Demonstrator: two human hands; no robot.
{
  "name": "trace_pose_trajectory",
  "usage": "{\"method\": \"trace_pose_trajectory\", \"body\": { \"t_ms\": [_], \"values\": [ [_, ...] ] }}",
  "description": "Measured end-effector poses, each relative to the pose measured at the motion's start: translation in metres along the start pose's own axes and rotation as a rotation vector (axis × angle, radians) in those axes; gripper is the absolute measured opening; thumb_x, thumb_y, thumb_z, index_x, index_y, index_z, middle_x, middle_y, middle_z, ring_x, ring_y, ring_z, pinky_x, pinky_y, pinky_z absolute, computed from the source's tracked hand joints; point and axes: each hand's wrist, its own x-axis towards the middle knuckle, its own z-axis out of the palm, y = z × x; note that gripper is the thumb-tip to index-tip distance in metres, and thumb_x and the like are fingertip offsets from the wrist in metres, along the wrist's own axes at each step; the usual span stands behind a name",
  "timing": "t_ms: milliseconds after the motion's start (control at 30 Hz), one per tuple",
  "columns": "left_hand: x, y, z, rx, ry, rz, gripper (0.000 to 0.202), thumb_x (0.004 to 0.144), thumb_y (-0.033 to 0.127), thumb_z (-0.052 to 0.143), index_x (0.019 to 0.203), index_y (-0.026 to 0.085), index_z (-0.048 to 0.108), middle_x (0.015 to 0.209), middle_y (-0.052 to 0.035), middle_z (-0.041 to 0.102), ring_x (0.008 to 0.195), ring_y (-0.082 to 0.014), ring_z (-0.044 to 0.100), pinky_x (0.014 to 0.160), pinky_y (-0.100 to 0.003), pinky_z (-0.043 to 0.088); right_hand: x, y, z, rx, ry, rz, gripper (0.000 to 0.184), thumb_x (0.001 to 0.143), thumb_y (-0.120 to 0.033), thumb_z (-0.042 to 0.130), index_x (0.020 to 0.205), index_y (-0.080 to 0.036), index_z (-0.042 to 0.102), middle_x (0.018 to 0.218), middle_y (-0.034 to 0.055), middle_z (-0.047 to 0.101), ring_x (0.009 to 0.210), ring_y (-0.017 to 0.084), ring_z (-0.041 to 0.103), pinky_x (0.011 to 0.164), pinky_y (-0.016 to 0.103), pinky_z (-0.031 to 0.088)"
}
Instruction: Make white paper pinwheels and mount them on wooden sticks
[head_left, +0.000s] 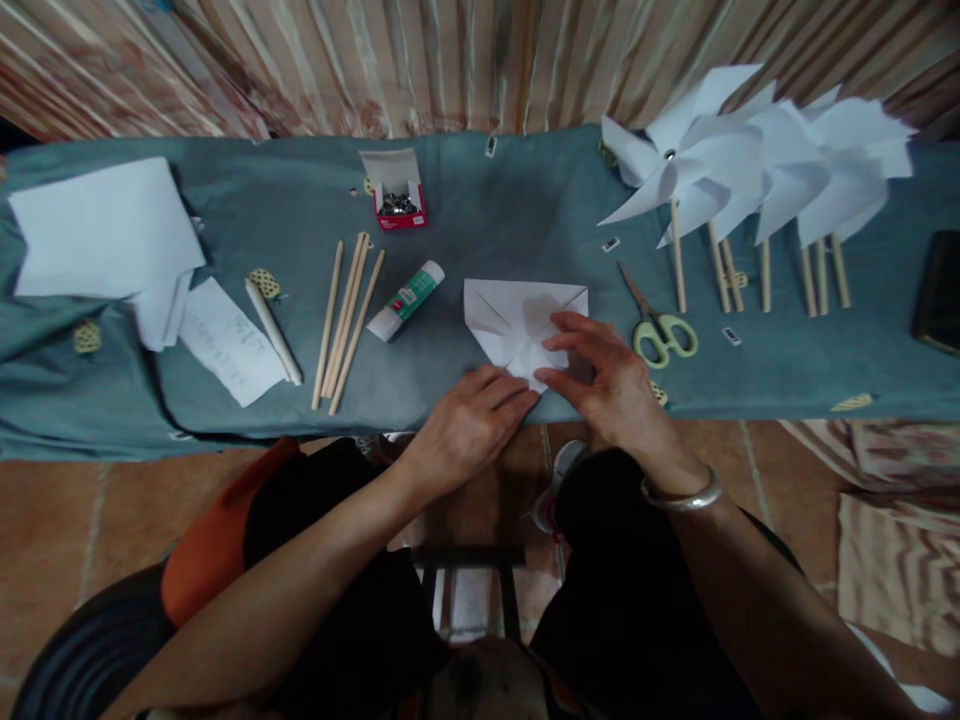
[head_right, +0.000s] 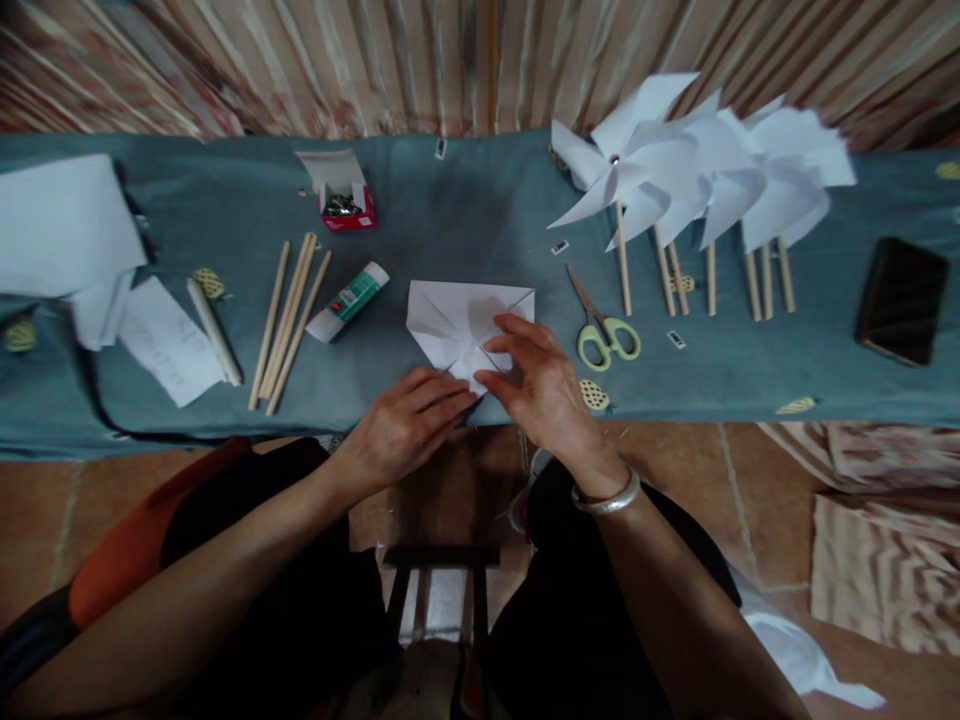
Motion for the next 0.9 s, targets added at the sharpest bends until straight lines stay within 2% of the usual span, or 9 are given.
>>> {"method": "trace_pose_trajectory", "body": {
  "t_ms": [300, 467, 600, 700, 900],
  "values": [
    [0.000, -0.001, 0.002, 0.008, 0.034, 0.006, 0.024, 0.096, 0.018, 0.048, 0.115, 0.011, 0.062, 0.104, -0.0096, 0.069, 0.095, -0.0202, 0.060, 0.084, -0.037, 0.056, 0.000, -0.004, -0.006, -0.044, 0.047, 0.073, 0.013, 0.082, -0.036, 0.070, 0.078, -0.023, 0.070, 0.127, 0.0090, 0.064, 0.121, 0.030, 0.058, 0.104, 0.053, 0.046],
    [-0.001, -0.001, 0.001, 0.010, 0.028, -0.003, 0.025, 0.096, 0.017, 0.049, 0.118, 0.013, 0.060, 0.106, -0.0093, 0.069, 0.097, -0.0198, 0.061, 0.086, -0.037, 0.055, 0.001, 0.000, -0.008, 0.039, -0.009, 0.089, 0.006, 0.081, -0.028, 0.067, 0.078, -0.024, 0.070, 0.131, 0.0075, 0.062, 0.122, 0.029, 0.058, 0.104, 0.052, 0.046],
    [-0.002, 0.000, 0.001, 0.022, 0.021, 0.007, 0.030, 0.097, 0.016, 0.047, 0.125, 0.013, 0.055, 0.106, -0.0093, 0.068, 0.097, -0.0199, 0.060, 0.085, -0.036, 0.055, 0.004, 0.001, -0.004, 0.009, -0.002, 0.081, 0.005, 0.081, -0.026, 0.067, 0.077, -0.023, 0.069, 0.135, 0.0085, 0.060, 0.125, 0.030, 0.056, 0.105, 0.053, 0.045],
    [-0.002, 0.000, 0.002, 0.026, 0.026, 0.020, 0.028, 0.096, 0.017, 0.048, 0.123, 0.011, 0.057, 0.106, -0.0098, 0.068, 0.097, -0.0207, 0.059, 0.085, -0.036, 0.054, 0.006, 0.000, -0.001, -0.031, 0.009, 0.056, 0.005, 0.081, -0.024, 0.067, 0.077, -0.022, 0.069, 0.136, 0.0106, 0.059, 0.126, 0.032, 0.055, 0.105, 0.055, 0.045],
    [-0.002, -0.001, 0.004, 0.040, 0.025, 0.009, 0.026, 0.097, 0.017, 0.048, 0.120, 0.012, 0.059, 0.107, -0.0101, 0.068, 0.098, -0.0204, 0.059, 0.085, -0.036, 0.054, 0.006, -0.002, 0.003, -0.054, 0.021, 0.046, 0.007, 0.081, -0.025, 0.066, 0.075, -0.024, 0.068, 0.136, 0.0074, 0.059, 0.127, 0.031, 0.054, 0.106, 0.055, 0.044]
  ]
}}
